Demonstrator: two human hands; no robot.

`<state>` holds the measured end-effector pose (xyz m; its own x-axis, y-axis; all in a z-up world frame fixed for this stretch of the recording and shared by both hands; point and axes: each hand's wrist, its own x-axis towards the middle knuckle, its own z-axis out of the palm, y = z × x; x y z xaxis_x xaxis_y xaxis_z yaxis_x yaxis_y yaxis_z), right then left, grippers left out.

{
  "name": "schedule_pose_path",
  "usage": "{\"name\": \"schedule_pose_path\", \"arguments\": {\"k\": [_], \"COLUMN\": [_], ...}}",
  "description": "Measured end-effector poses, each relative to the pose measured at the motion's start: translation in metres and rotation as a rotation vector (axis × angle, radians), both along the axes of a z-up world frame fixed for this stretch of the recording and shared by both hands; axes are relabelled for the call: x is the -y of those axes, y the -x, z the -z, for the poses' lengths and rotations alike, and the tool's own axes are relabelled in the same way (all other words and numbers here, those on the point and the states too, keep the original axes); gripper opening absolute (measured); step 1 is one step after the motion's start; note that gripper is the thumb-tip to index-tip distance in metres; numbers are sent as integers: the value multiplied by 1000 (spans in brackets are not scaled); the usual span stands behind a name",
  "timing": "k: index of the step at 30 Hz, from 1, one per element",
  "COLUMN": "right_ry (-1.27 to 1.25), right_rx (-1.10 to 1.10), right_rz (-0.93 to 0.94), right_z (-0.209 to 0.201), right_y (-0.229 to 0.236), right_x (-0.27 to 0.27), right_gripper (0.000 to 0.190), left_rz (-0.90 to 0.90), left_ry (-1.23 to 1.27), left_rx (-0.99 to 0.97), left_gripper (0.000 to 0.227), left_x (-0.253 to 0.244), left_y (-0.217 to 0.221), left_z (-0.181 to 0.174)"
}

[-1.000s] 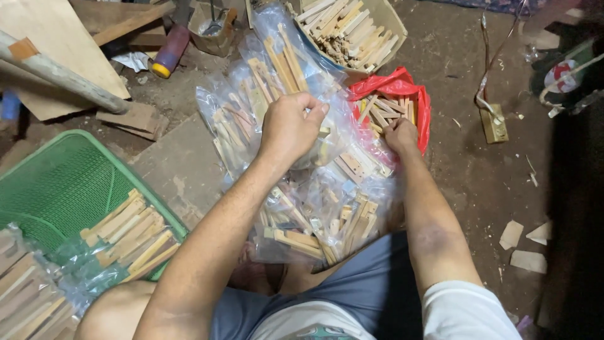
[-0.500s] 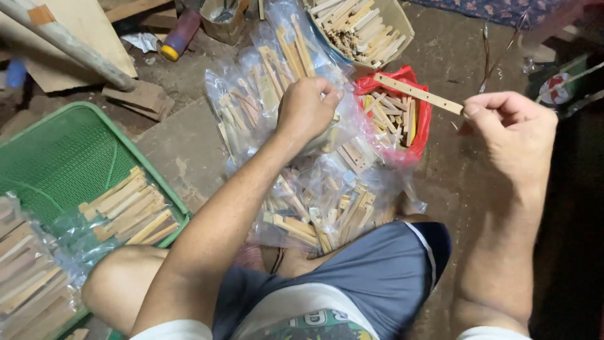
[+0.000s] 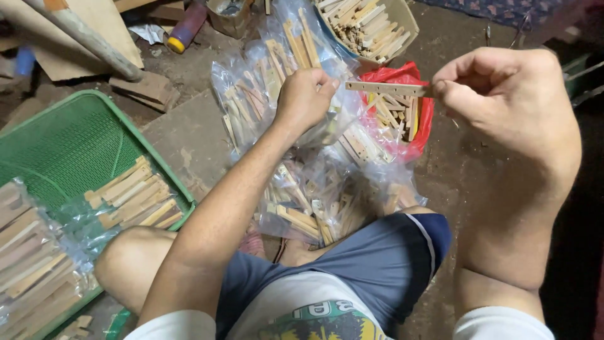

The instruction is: The person places small wood pieces into plastic bags by hand and then puts the filled bags into a green basket.

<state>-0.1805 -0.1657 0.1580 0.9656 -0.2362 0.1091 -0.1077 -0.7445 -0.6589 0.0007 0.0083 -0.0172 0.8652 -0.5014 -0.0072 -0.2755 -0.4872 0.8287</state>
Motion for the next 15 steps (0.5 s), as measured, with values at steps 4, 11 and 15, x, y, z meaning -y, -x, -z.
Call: {"name": "schedule_pose_path", "arguments": {"k": [4, 11, 15], "right_ry": [-32, 143, -47], "right_rx": [-63, -388, -276], "right_rz": [-95, -156, -121], "right_z": [21, 122, 106], "right_y": [-28, -95, -86], "right_x": [-7, -17, -16], "right_gripper": [7, 16, 15], "left_rz": [12, -30, -36], "left_ry": [-17, 19, 17], "left_rx": [-23, -31, -28], "left_gripper": [19, 19, 19], "left_x": [2, 7, 4], "left_y": [6, 8, 6], "left_z": [-1, 14, 19]}}
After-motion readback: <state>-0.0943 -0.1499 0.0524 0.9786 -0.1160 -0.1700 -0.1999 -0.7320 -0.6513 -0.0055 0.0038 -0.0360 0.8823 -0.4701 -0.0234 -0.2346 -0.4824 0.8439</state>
